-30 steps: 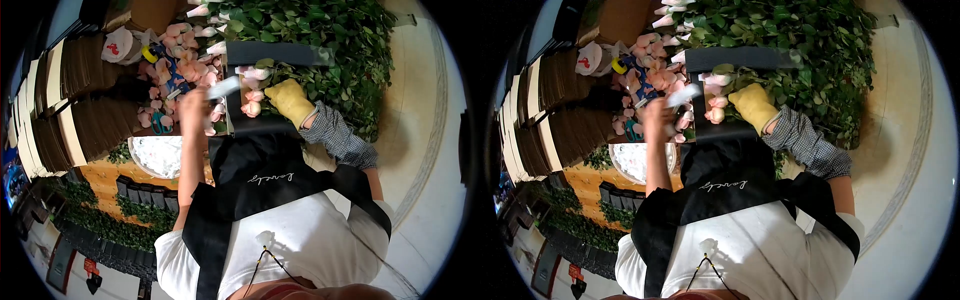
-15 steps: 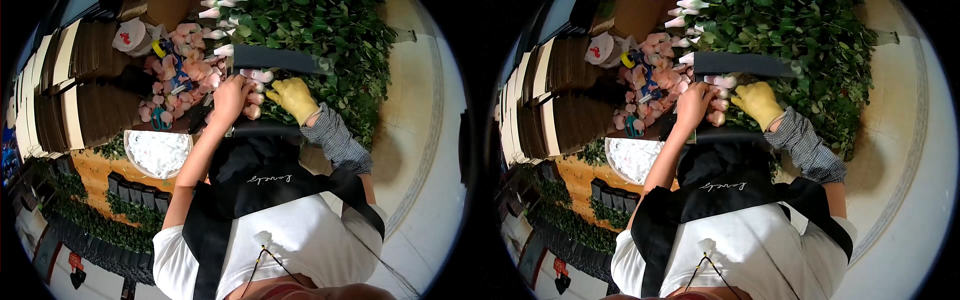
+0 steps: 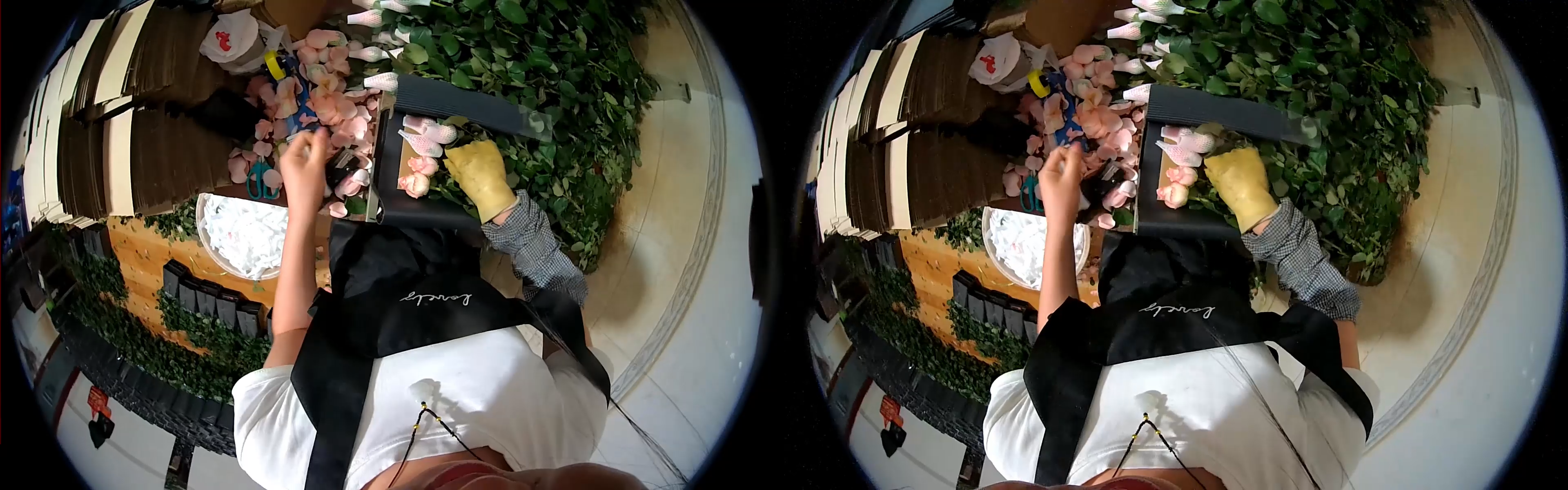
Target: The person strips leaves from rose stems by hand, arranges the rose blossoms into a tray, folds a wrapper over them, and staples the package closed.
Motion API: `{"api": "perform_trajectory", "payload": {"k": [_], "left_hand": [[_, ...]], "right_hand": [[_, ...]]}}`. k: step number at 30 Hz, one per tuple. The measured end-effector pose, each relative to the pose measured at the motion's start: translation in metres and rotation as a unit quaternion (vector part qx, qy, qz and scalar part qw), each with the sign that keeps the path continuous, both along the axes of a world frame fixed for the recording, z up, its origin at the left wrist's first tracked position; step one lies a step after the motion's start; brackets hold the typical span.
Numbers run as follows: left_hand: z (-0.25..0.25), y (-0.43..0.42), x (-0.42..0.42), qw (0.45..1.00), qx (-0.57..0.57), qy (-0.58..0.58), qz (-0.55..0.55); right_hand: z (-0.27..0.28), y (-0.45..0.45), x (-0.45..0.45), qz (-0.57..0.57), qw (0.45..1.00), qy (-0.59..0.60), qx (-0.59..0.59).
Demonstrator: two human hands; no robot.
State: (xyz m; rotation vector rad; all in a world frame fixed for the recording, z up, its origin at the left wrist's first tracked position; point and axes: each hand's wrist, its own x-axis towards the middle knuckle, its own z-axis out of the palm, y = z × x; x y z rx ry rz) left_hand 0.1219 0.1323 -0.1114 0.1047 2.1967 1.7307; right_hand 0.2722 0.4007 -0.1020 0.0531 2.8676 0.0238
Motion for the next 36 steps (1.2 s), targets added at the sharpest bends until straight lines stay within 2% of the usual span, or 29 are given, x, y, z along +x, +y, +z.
{"api": "perform_trajectory", "payload": {"k": [2,3,4,6,7,8,10,11,14,16,18,19,22,24,26,29,30,32,34,35,36], "left_hand": [[-0.003,0.013,0.016,0.959,-0.183,0.216,0.002],[-0.006,0.014,0.019,0.949,-0.249,0.186,-0.044],[-0.017,0.016,0.021,0.906,-0.316,0.271,-0.078],[-0.031,0.025,0.028,0.893,-0.344,0.276,-0.087],[-0.027,0.03,0.031,0.891,-0.369,0.243,-0.102],[-0.031,0.032,0.033,0.893,-0.364,0.245,-0.099],[-0.032,0.035,0.032,0.898,-0.325,0.242,-0.172],[-0.034,0.036,0.031,0.913,-0.26,0.229,-0.216],[-0.017,0.059,0.021,0.901,-0.152,0.314,-0.256],[-0.023,0.068,0.016,0.891,-0.162,0.319,-0.28],[-0.025,0.073,0.007,0.869,-0.115,0.391,-0.28],[-0.022,0.072,0.011,0.881,-0.084,0.373,-0.278],[-0.021,0.066,0.018,0.887,-0.075,0.333,-0.31],[-0.019,0.07,0.022,0.881,-0.108,0.347,-0.305],[-0.024,0.078,0.022,0.864,-0.174,0.349,-0.319],[-0.011,0.071,0.015,0.831,-0.185,0.357,-0.385],[-0.006,0.065,0.015,0.831,-0.184,0.356,-0.385],[0.005,0.049,0.017,0.896,-0.07,0.269,-0.347],[0.005,0.039,0.022,0.91,-0.061,0.251,-0.325],[-0.004,0.033,0.022,0.959,0.041,0.161,-0.231],[-0.009,0.026,0.023,0.979,0.142,0.064,-0.129]], "right_hand": [[0.001,-0.001,0.002,0.009,0.999,0.05,-0.02],[0.001,-0.004,0.0,0.011,0.998,0.051,-0.02],[0.002,-0.007,-0.002,-0.009,0.999,0.044,-0.017],[0.006,-0.011,0.001,-0.034,0.999,0.031,-0.008],[0.01,-0.012,0.001,-0.034,0.999,0.032,-0.024],[0.013,-0.009,-0.002,-0.031,0.998,0.038,-0.039],[0.008,-0.005,-0.002,-0.012,0.999,0.03,-0.012],[0.006,-0.006,0.001,-0.013,1.0,0.025,-0.007],[0.003,-0.007,0.0,-0.004,1.0,0.008,0.009],[0.003,-0.007,0.0,-0.015,1.0,0.003,0.001],[-0.001,-0.004,0.0,-0.023,0.998,0.053,-0.017],[0.0,-0.003,0.005,-0.03,0.994,0.094,-0.039],[-0.001,-0.003,0.004,-0.046,0.996,0.065,-0.048],[-0.002,-0.003,0.0,-0.058,0.997,0.026,-0.037],[-0.001,-0.001,0.001,-0.051,0.998,0.02,-0.044],[-0.001,-0.004,0.003,-0.054,0.996,0.039,-0.053],[-0.002,-0.005,0.004,-0.058,0.996,0.053,-0.05],[-0.006,-0.004,0.003,-0.07,0.993,0.072,-0.068],[-0.003,-0.002,0.001,-0.05,0.993,0.066,-0.081],[-0.005,-0.001,0.004,-0.045,0.99,0.096,-0.087],[-0.004,-0.003,0.006,-0.048,0.991,0.095,-0.087]]}}
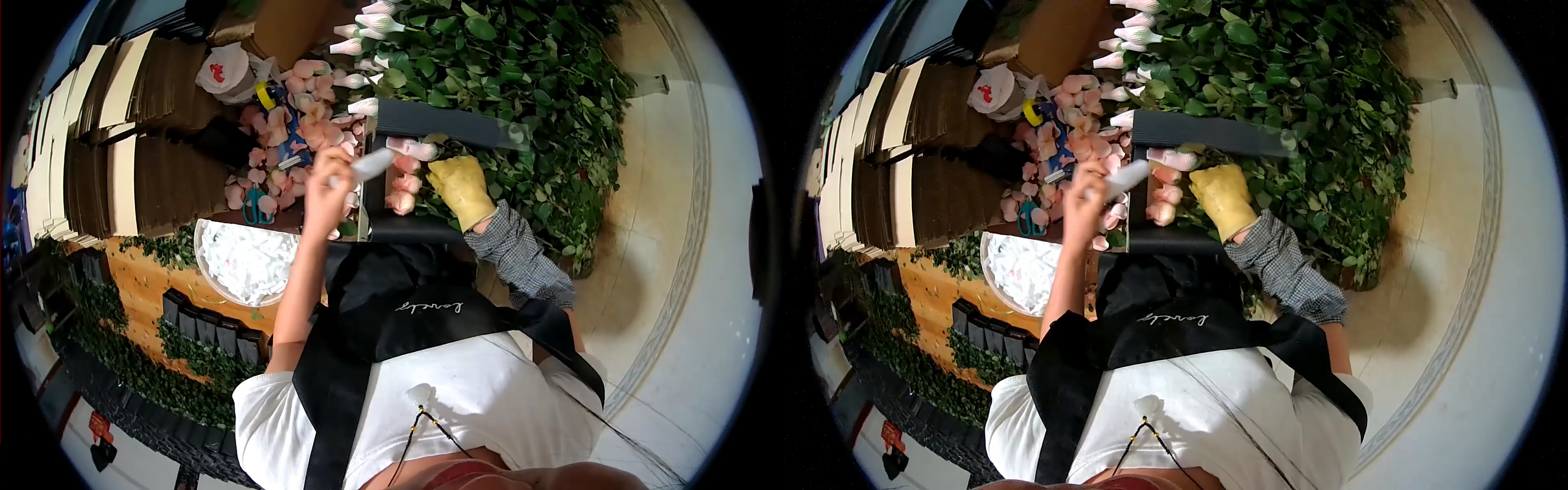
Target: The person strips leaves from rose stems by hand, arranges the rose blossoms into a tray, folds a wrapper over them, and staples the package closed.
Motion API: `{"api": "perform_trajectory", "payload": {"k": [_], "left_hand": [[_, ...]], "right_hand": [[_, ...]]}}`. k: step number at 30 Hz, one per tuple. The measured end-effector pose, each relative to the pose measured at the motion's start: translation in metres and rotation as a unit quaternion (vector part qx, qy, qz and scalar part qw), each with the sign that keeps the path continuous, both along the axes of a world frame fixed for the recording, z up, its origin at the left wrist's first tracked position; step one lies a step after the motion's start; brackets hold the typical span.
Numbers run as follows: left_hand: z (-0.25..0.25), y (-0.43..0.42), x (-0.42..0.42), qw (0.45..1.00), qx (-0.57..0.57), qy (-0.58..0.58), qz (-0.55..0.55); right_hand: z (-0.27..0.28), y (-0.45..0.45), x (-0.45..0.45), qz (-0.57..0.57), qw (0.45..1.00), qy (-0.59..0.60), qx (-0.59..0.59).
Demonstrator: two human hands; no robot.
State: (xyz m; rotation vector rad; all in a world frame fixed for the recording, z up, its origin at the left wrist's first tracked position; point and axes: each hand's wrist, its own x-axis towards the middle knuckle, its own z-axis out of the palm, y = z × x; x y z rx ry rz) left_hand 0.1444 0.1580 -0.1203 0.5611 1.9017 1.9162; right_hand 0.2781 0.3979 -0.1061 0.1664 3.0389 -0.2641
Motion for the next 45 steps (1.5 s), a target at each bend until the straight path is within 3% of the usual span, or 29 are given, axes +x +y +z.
{"api": "perform_trajectory", "payload": {"k": [2,3,5,6,8,10,11,16,18,20,23,24,26,28,30,32,35,37,38,40,41,42,44,45], "left_hand": [[0.029,-0.009,-0.013,0.999,0.031,0.038,0.014],[0.028,-0.012,-0.014,0.998,0.007,-0.03,-0.047],[0.01,-0.011,-0.01,0.987,-0.039,-0.101,-0.122],[0.017,-0.003,-0.009,0.978,-0.137,-0.01,-0.158],[0.031,0.017,0.001,0.941,-0.252,0.066,-0.215],[0.036,0.047,0.007,0.924,-0.323,0.088,-0.186],[0.028,0.061,0.012,0.926,-0.323,0.138,-0.137],[0.023,0.087,0.013,0.918,-0.309,0.213,-0.13],[0.024,0.079,0.012,0.949,-0.219,0.203,-0.101],[0.025,0.07,0.011,0.954,-0.206,0.186,-0.112],[0.034,0.06,0.019,0.979,-0.134,0.135,-0.073],[0.034,0.055,0.022,0.98,-0.131,0.133,-0.072],[0.029,0.037,0.022,0.979,-0.179,0.1,-0.003],[0.015,0.007,0.017,0.989,-0.069,-0.066,0.117],[0.036,-0.027,-0.005,0.974,-0.14,-0.131,0.118],[0.011,-0.043,-0.011,0.986,-0.128,0.079,0.076],[0.012,-0.023,-0.007,0.996,-0.044,-0.072,0.008],[0.022,-0.01,-0.011,0.973,-0.057,-0.223,-0.027],[0.015,-0.009,-0.016,0.957,-0.019,-0.273,-0.097],[0.032,0.002,-0.019,0.956,-0.055,-0.256,-0.128],[0.031,0.008,-0.02,0.962,-0.149,-0.157,-0.166],[0.024,0.016,-0.015,0.97,-0.167,-0.023,-0.175],[0.058,0.046,-0.004,0.921,-0.336,0.052,-0.189],[0.044,0.06,0.009,0.936,-0.301,0.136,-0.122]], "right_hand": [[0.003,-0.004,-0.001,-0.016,0.999,-0.025,0.023],[0.009,-0.004,-0.003,-0.014,0.997,-0.078,0.018],[0.023,0.001,0.005,0.009,0.999,-0.029,-0.02],[0.034,0.004,0.009,0.03,0.998,0.019,-0.058],[0.081,0.003,0.003,0.0,0.979,-0.05,-0.196],[0.104,-0.008,-0.004,-0.028,0.974,0.002,-0.224],[0.102,-0.01,-0.01,-0.024,0.975,0.002,-0.22],[0.075,-0.006,-0.03,-0.021,0.991,-0.003,-0.131],[0.077,-0.004,-0.031,-0.042,0.994,-0.062,-0.085],[0.076,-0.005,-0.033,-0.081,0.982,-0.165,0.042],[0.038,0.004,-0.027,-0.096,0.989,-0.097,0.058],[0.031,0.003,-0.028,-0.109,0.991,-0.048,0.058],[0.026,-0.001,-0.032,-0.148,0.984,-0.067,0.067],[0.034,-0.004,-0.03,-0.187,0.976,-0.102,0.049],[0.027,-0.004,-0.024,-0.186,0.979,-0.082,0.024],[0.022,-0.006,-0.025,-0.17,0.979,-0.102,0.047],[0.009,-0.009,-0.032,-0.165,0.976,-0.126,0.07],[0.012,-0.006,-0.031,-0.18,0.977,-0.103,0.047],[0.014,-0.003,-0.025,-0.179,0.977,-0.102,0.049],[0.022,0.006,-0.016,-0.182,0.976,0.018,-0.115],[0.031,0.008,-0.013,-0.201,0.97,0.015,-0.135],[0.029,0.014,-0.007,-0.22,0.955,0.021,-0.197],[0.037,0.017,-0.007,-0.252,0.933,-0.019,-0.255],[0.041,0.017,-0.009,-0.252,0.934,-0.014,-0.254]]}}
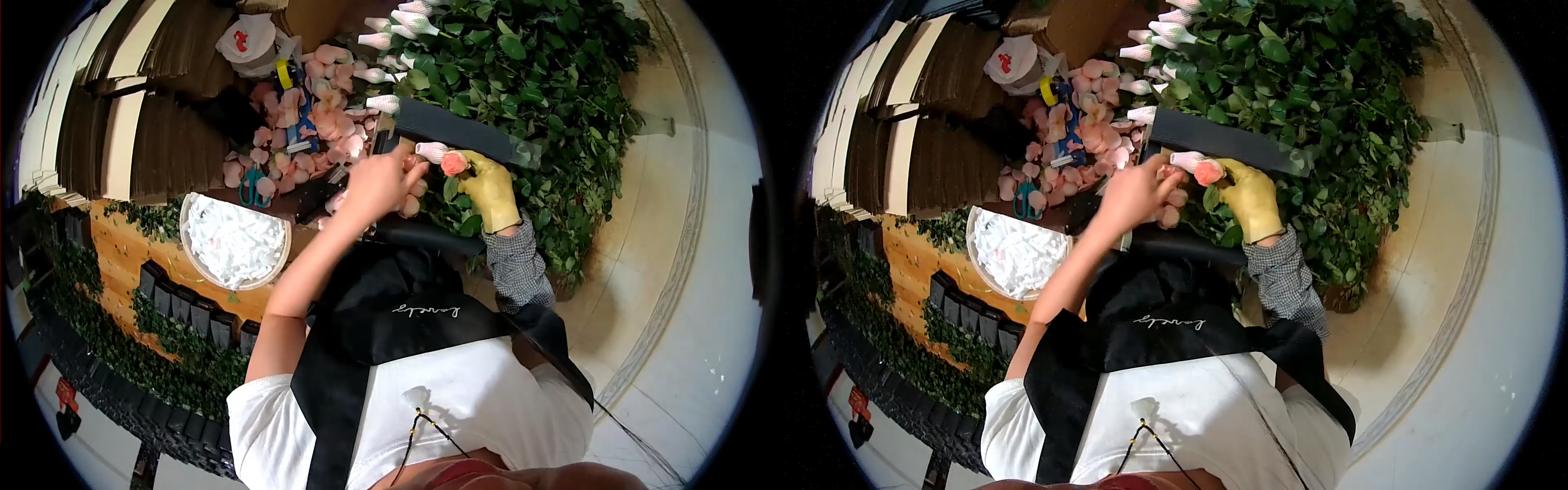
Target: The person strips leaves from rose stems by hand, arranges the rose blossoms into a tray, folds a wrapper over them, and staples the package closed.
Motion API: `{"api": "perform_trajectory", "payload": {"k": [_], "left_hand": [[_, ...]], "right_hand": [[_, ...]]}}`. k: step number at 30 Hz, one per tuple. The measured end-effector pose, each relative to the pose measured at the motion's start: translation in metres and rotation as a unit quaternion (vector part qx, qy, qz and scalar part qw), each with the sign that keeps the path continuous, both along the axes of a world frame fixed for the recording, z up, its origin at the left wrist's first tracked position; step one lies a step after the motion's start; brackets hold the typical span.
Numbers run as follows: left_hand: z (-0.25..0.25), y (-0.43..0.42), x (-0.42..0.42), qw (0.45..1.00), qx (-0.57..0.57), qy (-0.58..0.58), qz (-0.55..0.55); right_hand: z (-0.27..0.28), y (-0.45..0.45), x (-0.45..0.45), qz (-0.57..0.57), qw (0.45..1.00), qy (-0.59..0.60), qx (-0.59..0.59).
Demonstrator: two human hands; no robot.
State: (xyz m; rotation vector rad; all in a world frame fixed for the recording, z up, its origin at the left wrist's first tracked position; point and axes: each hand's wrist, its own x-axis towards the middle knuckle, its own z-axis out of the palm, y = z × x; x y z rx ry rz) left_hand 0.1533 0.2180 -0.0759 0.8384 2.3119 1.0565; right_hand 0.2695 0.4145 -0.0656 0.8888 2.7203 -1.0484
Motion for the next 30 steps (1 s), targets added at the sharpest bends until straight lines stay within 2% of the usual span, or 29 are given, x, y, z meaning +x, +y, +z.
{"api": "perform_trajectory", "payload": {"k": [1,2,6,7,8,9,10,11,12,13,15,17,18,19,20,21,22,23,24,25,27,28,29,30], "left_hand": [[-0.004,0.011,0.007,0.993,0.058,0.093,0.032],[-0.009,0.017,0.01,0.986,0.058,0.148,0.04],[-0.009,0.012,0.007,0.979,0.137,0.151,0.013],[-0.011,0.006,0.008,0.983,0.176,-0.021,0.044],[-0.012,-0.001,0.01,0.956,0.21,-0.194,0.072],[-0.014,-0.007,0.011,0.897,0.238,-0.36,0.094],[-0.017,-0.015,0.009,0.946,0.205,-0.233,0.093],[-0.033,-0.018,0.019,0.924,0.296,-0.17,0.171],[-0.022,-0.037,0.01,0.899,0.254,-0.239,0.266],[-0.022,-0.062,-0.002,0.869,0.279,-0.251,0.321],[-0.022,-0.121,-0.014,0.929,0.15,-0.215,0.261],[-0.029,-0.168,-0.008,0.964,-0.013,-0.171,0.201],[-0.047,-0.198,-0.004,0.949,-0.084,-0.159,0.258],[-0.09,-0.244,-0.007,0.927,-0.151,-0.129,0.319],[-0.124,-0.299,-0.018,0.916,-0.163,-0.163,0.328],[-0.122,-0.329,-0.019,0.894,-0.155,-0.196,0.373],[-0.098,-0.339,-0.015,0.859,-0.14,-0.23,0.435],[-0.136,-0.387,-0.009,0.87,-0.144,-0.16,0.443],[-0.126,-0.392,-0.005,0.86,-0.247,-0.101,0.435],[-0.112,-0.387,0.001,0.838,-0.341,-0.045,0.424],[-0.089,-0.352,0.012,0.907,-0.195,-0.069,0.366],[-0.042,-0.292,0.013,0.889,-0.141,-0.192,0.392],[-0.085,-0.286,0.021,0.918,0.021,-0.227,0.324],[-0.035,-0.222,0.027,0.899,0.091,-0.298,0.309]], "right_hand": [[0.004,-0.002,-0.001,-0.006,1.0,-0.008,-0.007],[0.006,-0.002,-0.002,-0.013,1.0,-0.016,-0.015],[0.01,-0.005,-0.004,0.013,0.999,-0.017,0.025],[0.009,-0.007,-0.007,0.017,0.999,-0.018,0.023],[0.007,-0.008,-0.009,0.015,0.998,-0.037,0.047],[0.006,-0.009,-0.008,0.011,0.996,-0.056,0.072],[0.008,-0.011,-0.008,0.023,0.995,-0.023,0.099],[0.007,-0.009,-0.007,0.021,0.995,-0.024,0.098],[0.005,-0.007,-0.006,0.04,0.99,-0.016,0.132],[0.003,-0.007,-0.004,0.059,0.985,-0.008,0.164],[0.013,-0.013,-0.01,0.049,0.988,-0.036,0.143],[0.009,-0.011,-0.013,0.071,0.981,-0.087,0.156],[-0.006,-0.011,-0.012,0.082,0.975,-0.089,0.185],[-0.02,-0.01,-0.009,0.094,0.968,-0.094,0.214],[-0.027,-0.011,-0.013,0.083,0.969,-0.103,0.207],[-0.032,-0.009,-0.013,0.092,0.964,-0.117,0.219],[-0.028,-0.008,-0.01,0.093,0.972,-0.1,0.189],[-0.018,-0.007,-0.008,0.086,0.98,-0.086,0.159],[-0.004,-0.006,-0.001,0.066,0.993,-0.066,0.067],[0.027,-0.019,0.0,0.042,0.993,-0.08,0.076],[0.061,-0.037,0.008,0.027,0.995,-0.068,0.065],[0.065,-0.044,0.013,0.039,0.994,-0.073,0.065],[0.066,-0.051,0.016,0.03,0.997,-0.072,0.027],[0.06,-0.059,0.014,0.027,0.997,-0.069,-0.019]]}}
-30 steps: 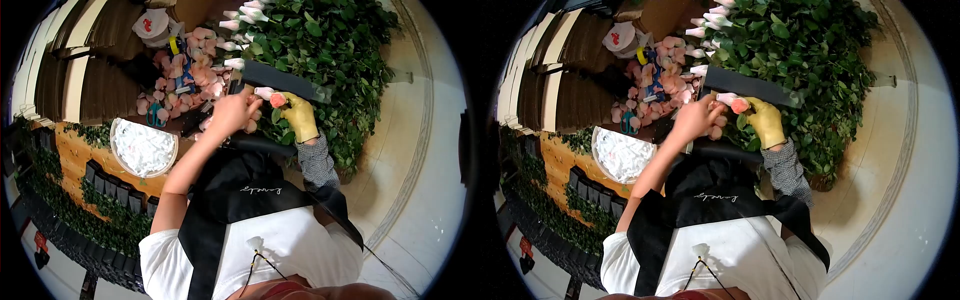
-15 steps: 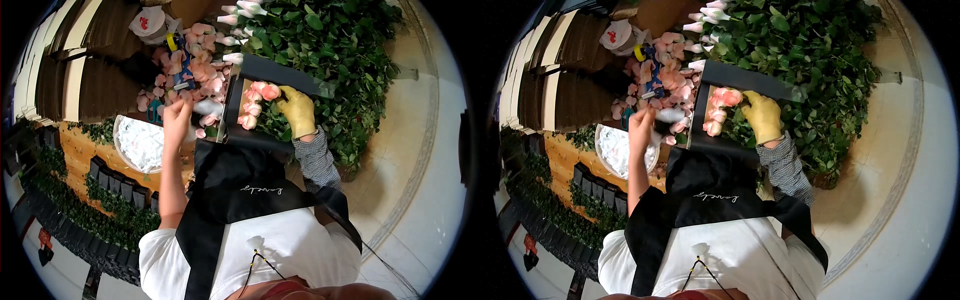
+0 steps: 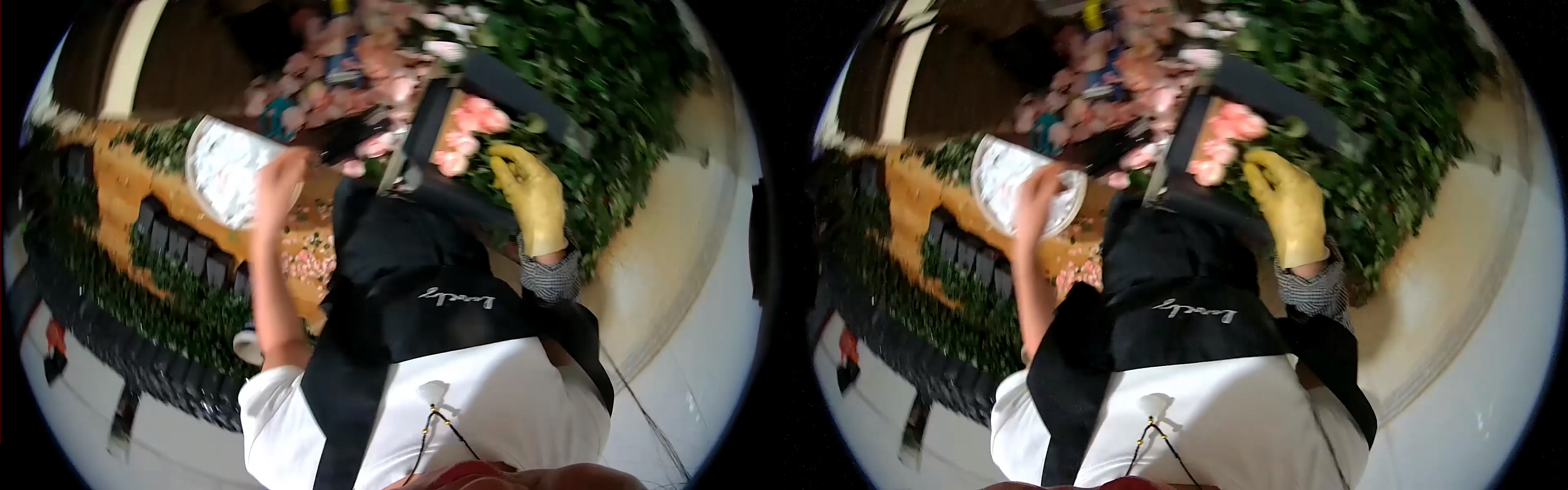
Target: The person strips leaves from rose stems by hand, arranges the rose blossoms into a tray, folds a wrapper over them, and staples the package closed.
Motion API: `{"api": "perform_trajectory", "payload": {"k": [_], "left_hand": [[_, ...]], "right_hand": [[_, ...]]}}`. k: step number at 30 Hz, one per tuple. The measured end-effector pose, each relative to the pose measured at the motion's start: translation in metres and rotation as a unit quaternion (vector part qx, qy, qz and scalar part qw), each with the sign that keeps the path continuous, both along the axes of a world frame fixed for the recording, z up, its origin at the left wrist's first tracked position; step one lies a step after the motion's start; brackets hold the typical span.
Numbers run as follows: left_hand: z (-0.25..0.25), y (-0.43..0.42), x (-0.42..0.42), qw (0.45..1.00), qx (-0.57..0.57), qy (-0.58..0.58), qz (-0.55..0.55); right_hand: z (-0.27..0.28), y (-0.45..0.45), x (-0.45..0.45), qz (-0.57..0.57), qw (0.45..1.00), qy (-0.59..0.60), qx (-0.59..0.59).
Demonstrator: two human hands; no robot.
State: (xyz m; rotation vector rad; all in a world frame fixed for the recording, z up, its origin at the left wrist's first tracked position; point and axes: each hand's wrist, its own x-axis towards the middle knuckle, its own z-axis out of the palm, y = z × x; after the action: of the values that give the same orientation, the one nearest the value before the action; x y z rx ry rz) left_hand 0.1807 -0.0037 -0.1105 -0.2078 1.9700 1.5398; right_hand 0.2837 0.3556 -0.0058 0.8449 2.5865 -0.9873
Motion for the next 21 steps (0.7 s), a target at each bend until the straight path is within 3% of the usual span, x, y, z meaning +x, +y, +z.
{"api": "perform_trajectory", "payload": {"k": [1,2,3,5,7,9,11,13,15,19,21], "left_hand": [[0.001,0.047,0.006,0.995,-0.066,0.063,-0.044],[0.021,0.084,0.005,0.997,0.019,0.067,-0.046],[-0.004,0.115,0.006,0.973,-0.002,0.221,-0.069],[-0.012,0.167,-0.004,0.969,0.03,0.225,-0.097],[-0.026,0.183,-0.007,0.952,-0.014,0.272,-0.141],[-0.032,0.194,-0.007,0.925,-0.083,0.278,-0.245],[-0.022,0.192,-0.007,0.922,-0.07,0.265,-0.274],[-0.027,0.19,-0.008,0.918,-0.056,0.264,-0.292],[-0.026,0.185,-0.006,0.947,-0.01,0.218,-0.235],[-0.027,0.168,-0.005,0.959,0.157,0.077,-0.223],[-0.029,0.163,-0.005,0.954,0.187,0.047,-0.228]], "right_hand": [[-0.014,-0.001,-0.002,0.051,0.996,-0.042,0.058],[-0.032,0.0,-0.009,0.083,0.988,-0.08,0.102],[-0.046,-0.003,-0.016,0.111,0.975,-0.119,0.151],[-0.049,-0.013,-0.024,0.114,0.969,-0.126,0.18],[-0.067,-0.01,-0.01,0.139,0.96,-0.092,0.224],[-0.066,-0.008,-0.003,0.182,0.964,0.009,0.194],[-0.051,-0.009,-0.005,0.202,0.972,0.068,0.097],[-0.052,-0.001,0.0,0.178,0.982,0.065,0.014],[-0.049,0.004,0.006,0.132,0.99,0.008,-0.054],[-0.052,0.01,0.007,0.078,0.985,-0.019,-0.15],[-0.053,0.012,0.004,0.062,0.98,-0.036,-0.184]]}}
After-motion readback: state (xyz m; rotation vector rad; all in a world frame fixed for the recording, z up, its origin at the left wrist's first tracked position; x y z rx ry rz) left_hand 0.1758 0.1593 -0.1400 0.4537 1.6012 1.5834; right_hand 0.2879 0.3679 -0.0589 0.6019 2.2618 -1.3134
